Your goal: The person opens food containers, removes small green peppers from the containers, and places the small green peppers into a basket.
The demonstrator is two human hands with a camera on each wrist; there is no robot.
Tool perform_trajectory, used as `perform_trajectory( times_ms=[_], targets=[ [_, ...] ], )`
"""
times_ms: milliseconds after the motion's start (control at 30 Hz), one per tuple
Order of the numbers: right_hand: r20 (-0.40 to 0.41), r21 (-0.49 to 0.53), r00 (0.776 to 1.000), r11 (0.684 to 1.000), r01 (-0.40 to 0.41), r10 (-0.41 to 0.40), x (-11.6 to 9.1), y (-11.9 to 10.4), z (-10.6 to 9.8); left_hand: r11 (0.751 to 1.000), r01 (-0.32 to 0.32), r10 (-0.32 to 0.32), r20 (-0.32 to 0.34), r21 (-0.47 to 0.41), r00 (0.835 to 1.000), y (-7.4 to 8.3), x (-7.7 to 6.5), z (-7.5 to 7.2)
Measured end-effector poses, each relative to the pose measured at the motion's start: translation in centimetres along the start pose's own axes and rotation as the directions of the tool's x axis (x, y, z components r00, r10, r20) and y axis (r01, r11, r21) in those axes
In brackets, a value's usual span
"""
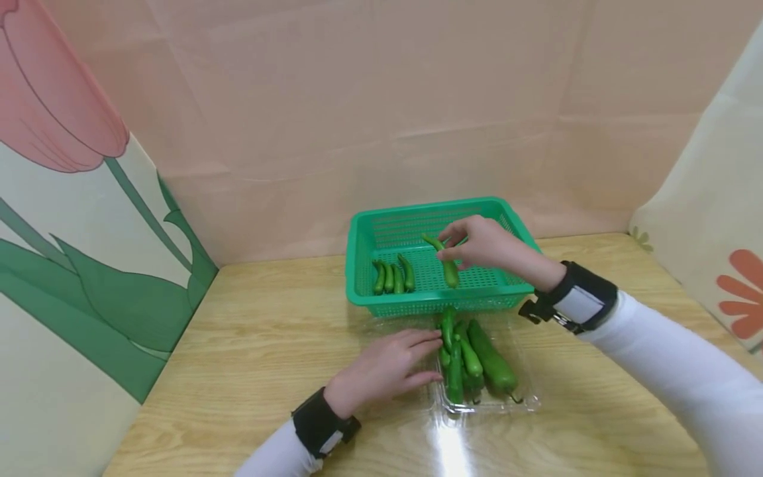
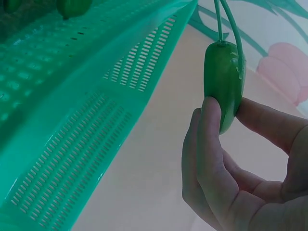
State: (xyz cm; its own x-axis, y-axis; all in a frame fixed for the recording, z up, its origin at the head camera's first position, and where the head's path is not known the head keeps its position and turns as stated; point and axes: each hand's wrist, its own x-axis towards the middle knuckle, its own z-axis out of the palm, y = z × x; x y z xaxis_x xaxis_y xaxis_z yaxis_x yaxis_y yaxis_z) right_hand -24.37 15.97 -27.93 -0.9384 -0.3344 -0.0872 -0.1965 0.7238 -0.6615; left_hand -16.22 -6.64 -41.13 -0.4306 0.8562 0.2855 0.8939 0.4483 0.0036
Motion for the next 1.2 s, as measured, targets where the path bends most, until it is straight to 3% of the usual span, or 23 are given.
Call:
perform_trajectory(
  times_ms=[667, 1200],
  targets=[
    [0.046, 0.125, 0.995, 0.988, -0.093, 0.088, 5.9, 0.6, 0.2, 0.999, -0.009, 0.009, 0.014, 0.030, 1.000, 0.1, 0.0, -0.2],
    [0.060, 0.156, 0.982, 0.970, -0.184, 0.177, 9.7, 1.2, 0.8, 1.000, 0.002, -0.002, 0.018, 0.025, 1.000, 0.3, 0.0, -0.4]
  ],
)
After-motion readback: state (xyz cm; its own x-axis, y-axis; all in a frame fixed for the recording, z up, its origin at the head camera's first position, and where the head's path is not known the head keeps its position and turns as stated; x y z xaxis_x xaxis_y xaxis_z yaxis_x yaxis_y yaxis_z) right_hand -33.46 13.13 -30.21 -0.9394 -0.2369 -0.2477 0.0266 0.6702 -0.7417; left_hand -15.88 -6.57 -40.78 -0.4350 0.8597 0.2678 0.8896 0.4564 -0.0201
